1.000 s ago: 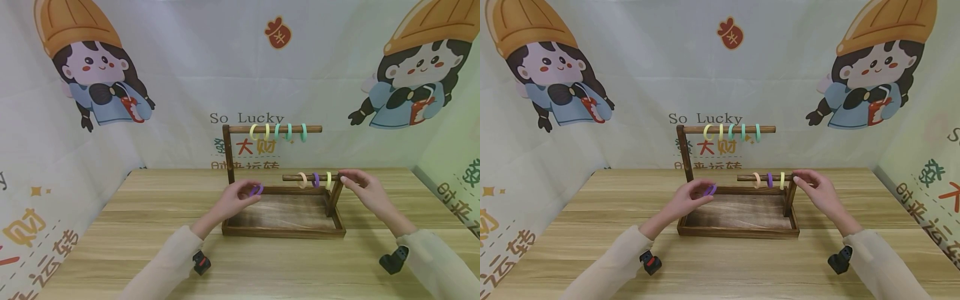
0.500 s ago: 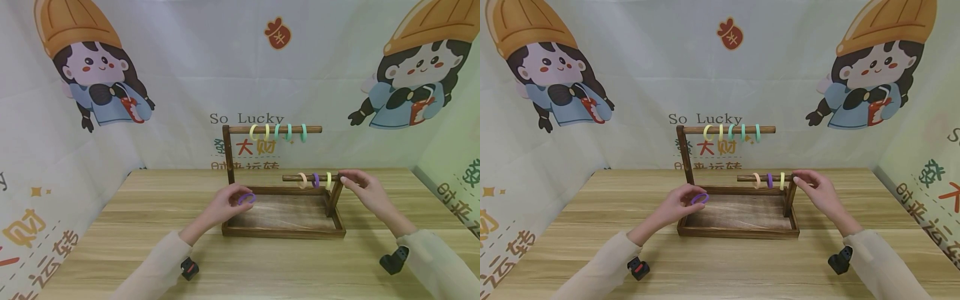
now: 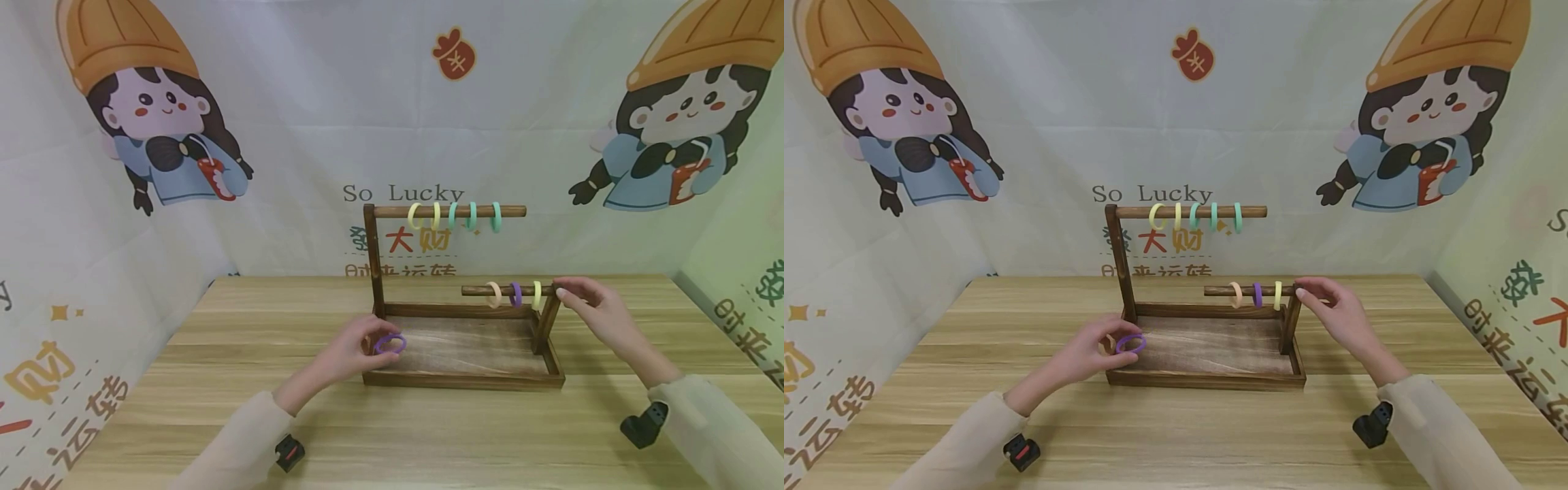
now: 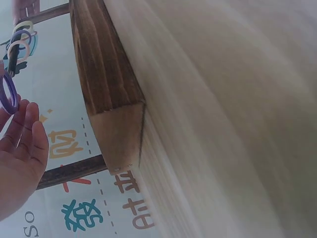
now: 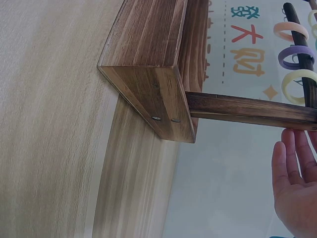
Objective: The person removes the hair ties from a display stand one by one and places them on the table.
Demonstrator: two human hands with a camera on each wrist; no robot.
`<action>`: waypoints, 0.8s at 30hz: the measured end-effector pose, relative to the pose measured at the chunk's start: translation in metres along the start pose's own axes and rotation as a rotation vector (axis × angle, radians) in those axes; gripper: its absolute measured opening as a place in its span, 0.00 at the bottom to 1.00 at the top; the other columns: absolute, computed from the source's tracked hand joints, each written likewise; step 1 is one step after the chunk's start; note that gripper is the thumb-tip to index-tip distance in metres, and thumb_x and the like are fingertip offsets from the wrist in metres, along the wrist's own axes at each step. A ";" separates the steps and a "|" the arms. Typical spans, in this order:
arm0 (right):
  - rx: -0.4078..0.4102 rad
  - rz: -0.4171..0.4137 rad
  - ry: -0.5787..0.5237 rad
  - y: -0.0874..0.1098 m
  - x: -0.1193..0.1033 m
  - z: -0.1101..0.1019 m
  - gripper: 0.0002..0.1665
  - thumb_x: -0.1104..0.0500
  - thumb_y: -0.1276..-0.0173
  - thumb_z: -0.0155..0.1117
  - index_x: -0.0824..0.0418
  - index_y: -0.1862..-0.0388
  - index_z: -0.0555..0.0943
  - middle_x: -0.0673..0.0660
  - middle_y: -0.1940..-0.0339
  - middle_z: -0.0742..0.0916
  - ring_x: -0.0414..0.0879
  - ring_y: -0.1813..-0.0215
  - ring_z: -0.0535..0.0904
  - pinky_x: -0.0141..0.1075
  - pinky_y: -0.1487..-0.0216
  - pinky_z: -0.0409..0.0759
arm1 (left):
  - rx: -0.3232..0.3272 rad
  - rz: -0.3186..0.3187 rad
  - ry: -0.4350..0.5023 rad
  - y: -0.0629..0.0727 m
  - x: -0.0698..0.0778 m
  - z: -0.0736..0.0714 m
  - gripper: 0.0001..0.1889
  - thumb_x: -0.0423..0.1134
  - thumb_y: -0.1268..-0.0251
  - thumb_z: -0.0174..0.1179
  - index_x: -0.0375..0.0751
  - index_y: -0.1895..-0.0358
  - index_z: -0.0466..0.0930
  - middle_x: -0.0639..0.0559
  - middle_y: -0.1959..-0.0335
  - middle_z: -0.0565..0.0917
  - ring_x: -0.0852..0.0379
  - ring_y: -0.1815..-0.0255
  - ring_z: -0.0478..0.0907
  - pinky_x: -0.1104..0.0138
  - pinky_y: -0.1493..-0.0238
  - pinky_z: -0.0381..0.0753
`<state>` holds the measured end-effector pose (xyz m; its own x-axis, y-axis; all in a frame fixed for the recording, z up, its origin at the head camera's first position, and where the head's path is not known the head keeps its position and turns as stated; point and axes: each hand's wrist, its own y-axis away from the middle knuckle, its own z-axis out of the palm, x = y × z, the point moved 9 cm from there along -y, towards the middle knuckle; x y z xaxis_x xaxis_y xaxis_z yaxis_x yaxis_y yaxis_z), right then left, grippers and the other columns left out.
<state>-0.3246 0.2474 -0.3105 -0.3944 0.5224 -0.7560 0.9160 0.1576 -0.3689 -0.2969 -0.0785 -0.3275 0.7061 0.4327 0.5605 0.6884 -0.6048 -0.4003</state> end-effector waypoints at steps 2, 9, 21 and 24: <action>0.001 0.000 -0.001 0.000 0.000 0.000 0.24 0.51 0.32 0.48 0.67 0.45 0.71 0.54 0.51 0.77 0.31 0.54 0.70 0.23 0.58 0.68 | -0.020 -0.005 0.004 0.004 -0.002 0.002 0.17 0.38 0.51 0.65 0.36 0.56 0.76 0.49 0.68 0.76 0.56 0.70 0.71 0.71 0.78 0.73; 0.002 -0.001 -0.001 0.000 0.000 0.000 0.24 0.51 0.32 0.49 0.67 0.45 0.71 0.53 0.52 0.77 0.32 0.54 0.70 0.24 0.58 0.69 | -0.068 -0.031 -0.026 0.018 -0.006 0.005 0.20 0.44 0.51 0.65 0.38 0.54 0.76 0.52 0.67 0.77 0.59 0.70 0.71 0.72 0.77 0.73; 0.006 0.004 0.013 -0.001 0.001 0.000 0.24 0.51 0.32 0.49 0.67 0.45 0.71 0.57 0.51 0.77 0.31 0.54 0.70 0.24 0.58 0.69 | -0.145 -0.057 -0.088 0.036 -0.012 0.011 0.17 0.42 0.52 0.66 0.41 0.57 0.77 0.53 0.67 0.77 0.63 0.69 0.70 0.72 0.75 0.72; 0.009 0.001 0.012 -0.001 0.001 -0.001 0.24 0.51 0.32 0.49 0.68 0.46 0.71 0.57 0.51 0.77 0.31 0.54 0.70 0.23 0.59 0.69 | -0.163 -0.061 -0.101 0.040 -0.014 0.012 0.17 0.43 0.52 0.65 0.42 0.58 0.77 0.53 0.67 0.76 0.63 0.69 0.70 0.72 0.74 0.72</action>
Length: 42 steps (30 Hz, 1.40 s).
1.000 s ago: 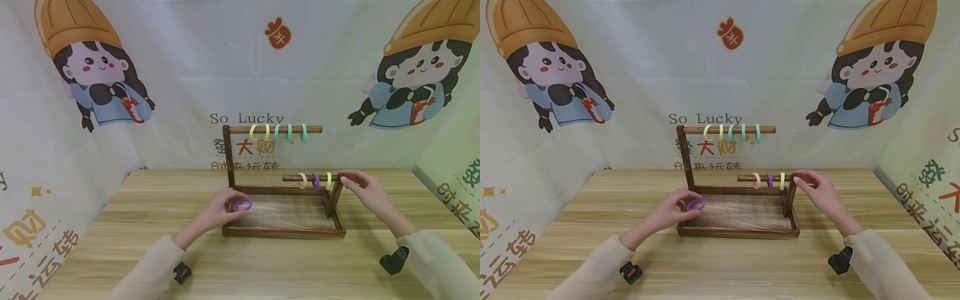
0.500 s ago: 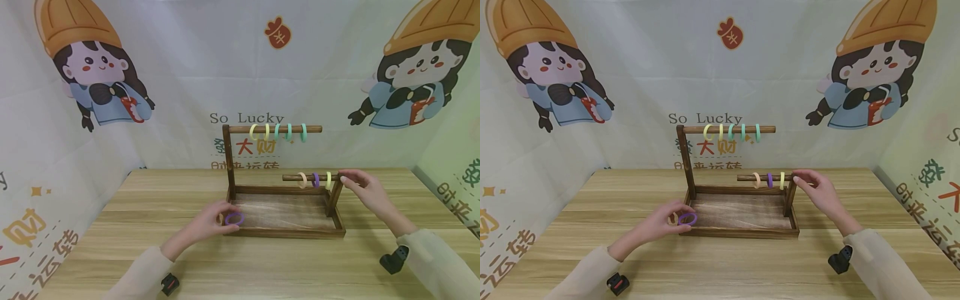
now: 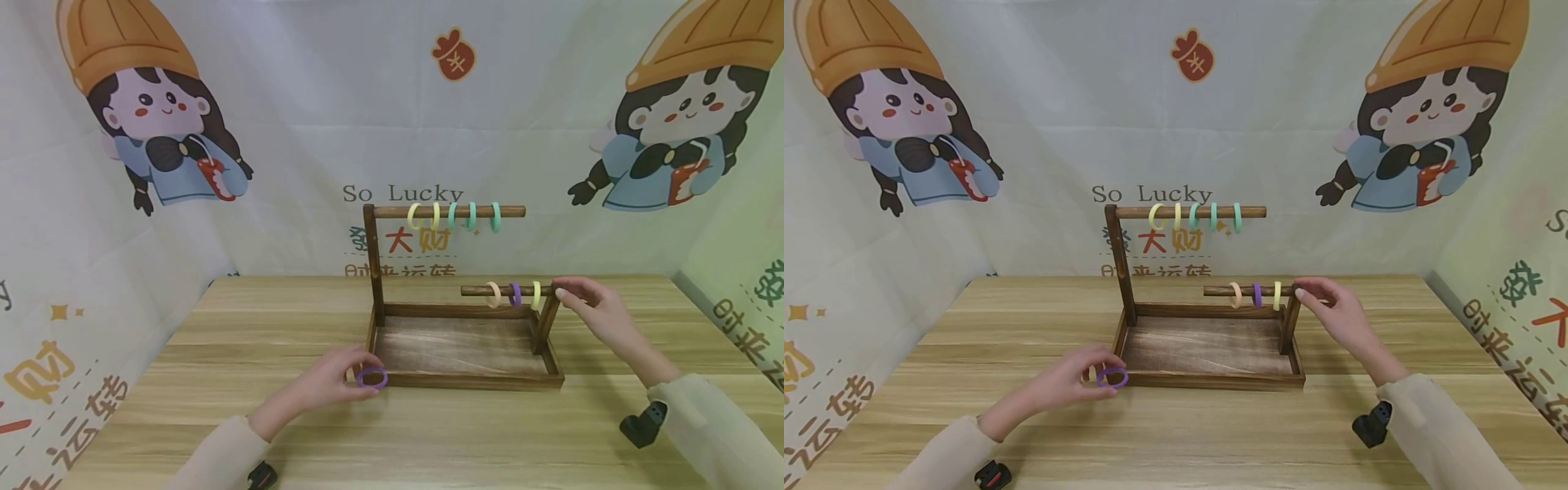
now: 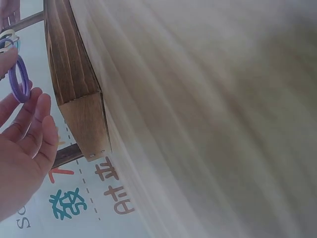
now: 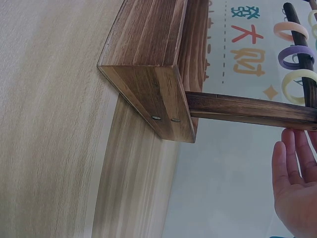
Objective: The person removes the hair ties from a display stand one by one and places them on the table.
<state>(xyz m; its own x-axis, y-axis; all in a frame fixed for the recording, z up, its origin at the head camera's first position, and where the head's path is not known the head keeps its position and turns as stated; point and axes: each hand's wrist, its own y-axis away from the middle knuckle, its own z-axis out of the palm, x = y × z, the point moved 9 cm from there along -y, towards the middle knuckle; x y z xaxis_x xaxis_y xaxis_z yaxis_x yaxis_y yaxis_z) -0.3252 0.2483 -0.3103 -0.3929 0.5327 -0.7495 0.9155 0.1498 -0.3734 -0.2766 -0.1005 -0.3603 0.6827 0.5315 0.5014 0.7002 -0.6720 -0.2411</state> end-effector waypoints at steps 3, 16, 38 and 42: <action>-0.002 -0.004 -0.003 0.000 0.000 0.000 0.24 0.52 0.32 0.49 0.68 0.46 0.71 0.58 0.51 0.77 0.31 0.55 0.70 0.23 0.59 0.70 | -0.027 -0.023 0.003 0.004 -0.003 0.003 0.17 0.44 0.52 0.65 0.44 0.58 0.77 0.53 0.66 0.76 0.62 0.69 0.71 0.70 0.73 0.73; -0.004 -0.003 -0.008 0.001 -0.002 0.000 0.24 0.52 0.32 0.49 0.68 0.46 0.71 0.58 0.51 0.77 0.31 0.55 0.70 0.23 0.60 0.70 | -0.086 -0.039 -0.049 0.022 -0.011 0.010 0.16 0.45 0.51 0.64 0.43 0.58 0.77 0.58 0.68 0.76 0.64 0.68 0.70 0.67 0.64 0.73; 0.004 0.006 -0.001 0.001 -0.001 0.000 0.24 0.51 0.32 0.49 0.67 0.45 0.71 0.59 0.51 0.77 0.31 0.56 0.71 0.24 0.61 0.71 | -0.104 -0.113 -0.105 0.053 -0.028 -0.001 0.18 0.49 0.52 0.64 0.42 0.59 0.77 0.61 0.69 0.73 0.63 0.68 0.70 0.69 0.67 0.72; -0.003 0.016 -0.002 0.000 0.000 0.001 0.25 0.50 0.32 0.48 0.68 0.45 0.70 0.61 0.50 0.76 0.31 0.55 0.70 0.24 0.60 0.71 | -0.106 -0.115 -0.118 0.057 -0.030 -0.005 0.18 0.49 0.52 0.63 0.43 0.59 0.76 0.61 0.69 0.73 0.63 0.69 0.70 0.69 0.67 0.71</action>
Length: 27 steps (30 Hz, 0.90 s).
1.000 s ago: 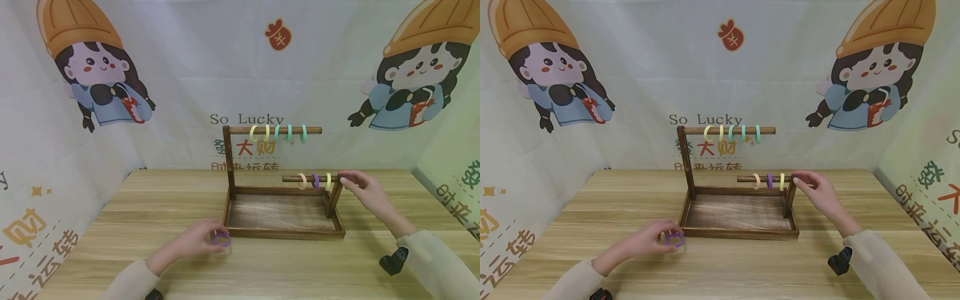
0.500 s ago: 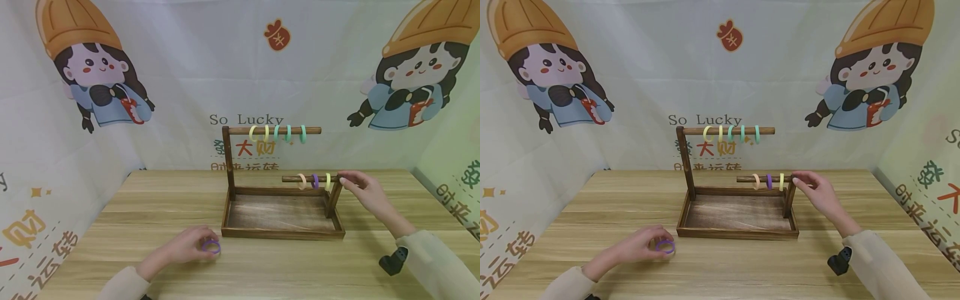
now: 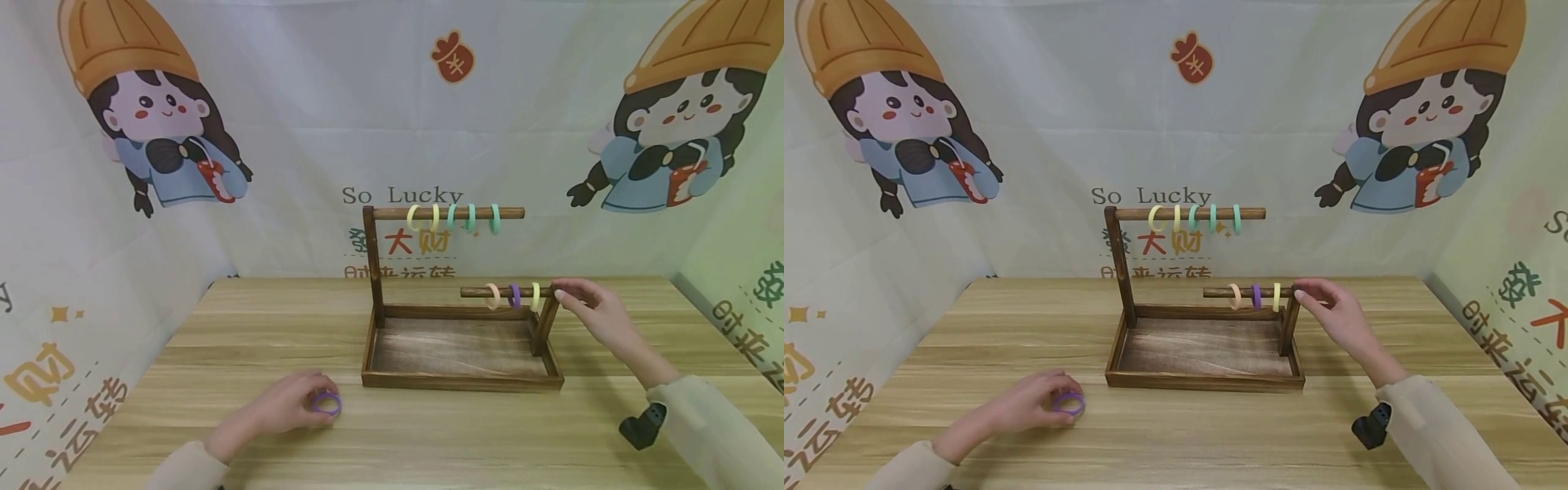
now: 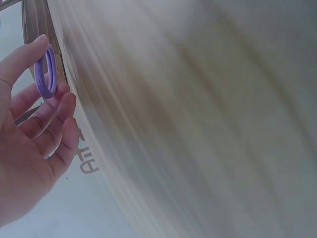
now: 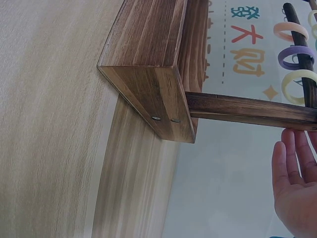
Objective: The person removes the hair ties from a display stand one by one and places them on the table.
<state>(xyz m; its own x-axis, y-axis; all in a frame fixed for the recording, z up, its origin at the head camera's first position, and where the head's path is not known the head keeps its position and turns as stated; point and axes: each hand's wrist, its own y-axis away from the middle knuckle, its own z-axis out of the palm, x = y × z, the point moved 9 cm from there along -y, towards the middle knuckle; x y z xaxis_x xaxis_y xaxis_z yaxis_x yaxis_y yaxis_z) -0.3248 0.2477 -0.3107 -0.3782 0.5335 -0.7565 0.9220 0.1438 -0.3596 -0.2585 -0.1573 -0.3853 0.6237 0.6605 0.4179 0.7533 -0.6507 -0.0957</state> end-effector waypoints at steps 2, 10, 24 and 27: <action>-0.002 0.003 0.000 0.000 0.000 0.000 0.25 0.50 0.32 0.48 0.68 0.45 0.70 0.61 0.49 0.76 0.32 0.55 0.70 0.25 0.60 0.71 | -0.002 0.003 -0.004 0.002 -0.002 0.000 0.18 0.50 0.52 0.63 0.43 0.59 0.76 0.61 0.69 0.72 0.63 0.69 0.69 0.69 0.67 0.71; 0.001 -0.009 -0.002 -0.001 0.000 0.000 0.25 0.51 0.32 0.48 0.68 0.45 0.70 0.61 0.50 0.76 0.32 0.55 0.70 0.24 0.60 0.70 | -0.015 -0.030 -0.014 0.009 -0.012 -0.002 0.17 0.47 0.52 0.64 0.42 0.60 0.76 0.60 0.70 0.71 0.63 0.71 0.69 0.71 0.71 0.71; -0.009 -0.006 0.013 -0.001 -0.001 0.000 0.25 0.50 0.32 0.48 0.67 0.45 0.70 0.62 0.49 0.76 0.32 0.54 0.70 0.25 0.58 0.69 | -0.015 -0.032 -0.072 0.012 -0.017 -0.006 0.17 0.44 0.56 0.66 0.42 0.61 0.77 0.60 0.71 0.69 0.64 0.72 0.68 0.72 0.72 0.71; -0.004 -0.011 0.016 -0.001 -0.001 0.000 0.24 0.51 0.32 0.48 0.67 0.45 0.71 0.62 0.50 0.76 0.32 0.55 0.70 0.24 0.59 0.70 | -0.013 -0.034 -0.088 0.012 -0.016 -0.006 0.18 0.44 0.57 0.67 0.42 0.61 0.77 0.60 0.72 0.69 0.64 0.73 0.68 0.72 0.73 0.70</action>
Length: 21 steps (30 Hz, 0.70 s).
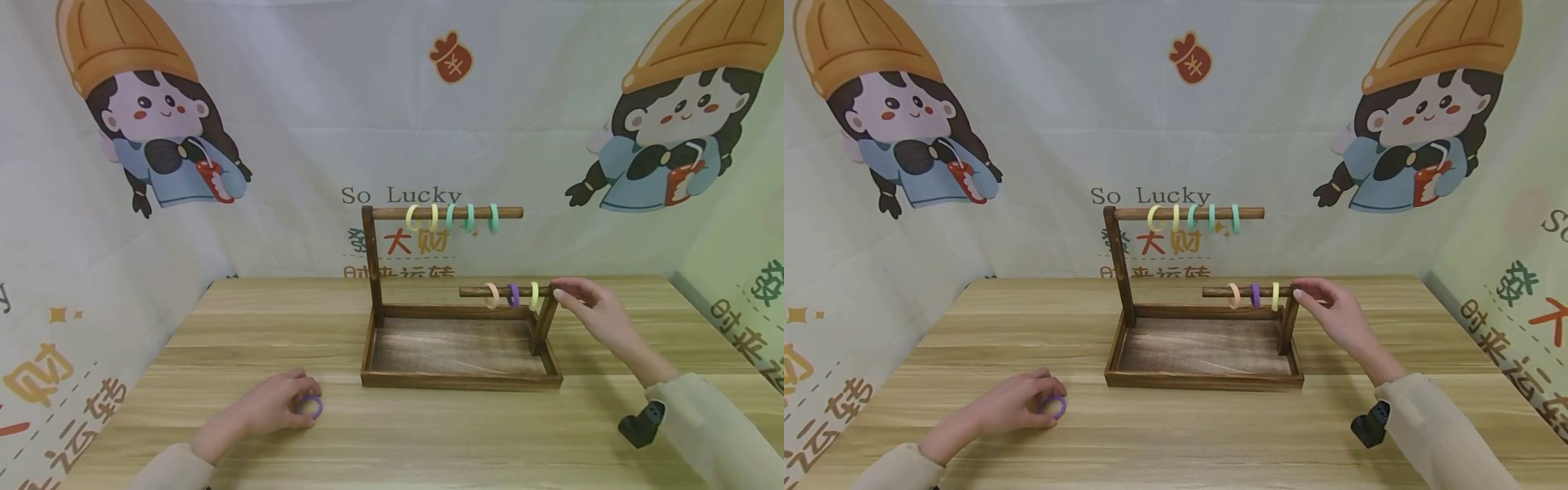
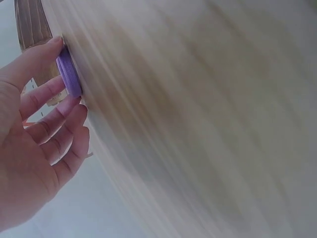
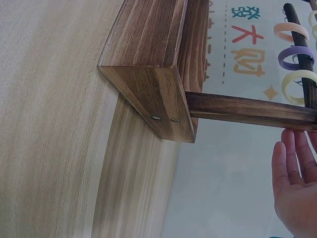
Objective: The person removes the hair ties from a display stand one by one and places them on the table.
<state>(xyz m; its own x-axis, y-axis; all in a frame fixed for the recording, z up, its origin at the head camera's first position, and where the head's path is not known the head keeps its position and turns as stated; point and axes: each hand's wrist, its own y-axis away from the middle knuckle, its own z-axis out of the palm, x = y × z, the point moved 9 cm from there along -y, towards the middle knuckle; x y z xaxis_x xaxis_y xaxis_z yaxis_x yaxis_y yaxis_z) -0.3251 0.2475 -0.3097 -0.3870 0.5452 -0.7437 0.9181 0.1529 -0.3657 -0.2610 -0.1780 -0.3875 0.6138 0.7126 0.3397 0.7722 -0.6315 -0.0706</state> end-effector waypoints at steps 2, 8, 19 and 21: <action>0.003 -0.003 0.001 0.000 0.000 0.000 0.24 0.51 0.32 0.49 0.67 0.45 0.71 0.62 0.50 0.76 0.32 0.55 0.71 0.25 0.60 0.70 | 0.002 -0.003 -0.009 0.000 0.000 0.000 0.18 0.45 0.57 0.67 0.42 0.61 0.77 0.60 0.72 0.69 0.64 0.73 0.67 0.72 0.73 0.70; 0.008 -0.011 0.001 0.000 0.001 0.000 0.24 0.51 0.32 0.49 0.67 0.46 0.71 0.62 0.50 0.77 0.32 0.55 0.71 0.24 0.60 0.71 | 0.055 -0.003 -0.038 -0.007 0.005 -0.005 0.20 0.47 0.52 0.64 0.40 0.57 0.76 0.57 0.66 0.72 0.60 0.66 0.71 0.65 0.65 0.74; 0.007 -0.020 -0.014 0.000 -0.001 0.001 0.23 0.54 0.32 0.49 0.68 0.45 0.71 0.63 0.51 0.77 0.31 0.57 0.71 0.24 0.62 0.72 | 0.241 0.132 -0.016 -0.030 0.038 -0.020 0.18 0.46 0.48 0.62 0.43 0.55 0.76 0.55 0.57 0.75 0.56 0.57 0.73 0.61 0.57 0.74; 0.005 -0.024 -0.018 -0.001 -0.001 0.001 0.22 0.55 0.32 0.49 0.68 0.45 0.71 0.63 0.51 0.77 0.30 0.57 0.71 0.24 0.62 0.71 | 0.262 0.157 -0.008 -0.034 0.043 -0.021 0.18 0.46 0.47 0.62 0.41 0.55 0.76 0.55 0.57 0.75 0.57 0.56 0.73 0.61 0.55 0.73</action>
<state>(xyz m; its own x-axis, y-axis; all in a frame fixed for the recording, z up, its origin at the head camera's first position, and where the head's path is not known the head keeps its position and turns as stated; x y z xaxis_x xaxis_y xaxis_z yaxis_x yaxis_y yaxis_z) -0.3253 0.2461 -0.3091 -0.4106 0.5266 -0.7444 0.9080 0.1614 -0.3867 -0.2641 -0.1322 -0.3504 0.7294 0.6157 0.2981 0.6833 -0.6344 -0.3616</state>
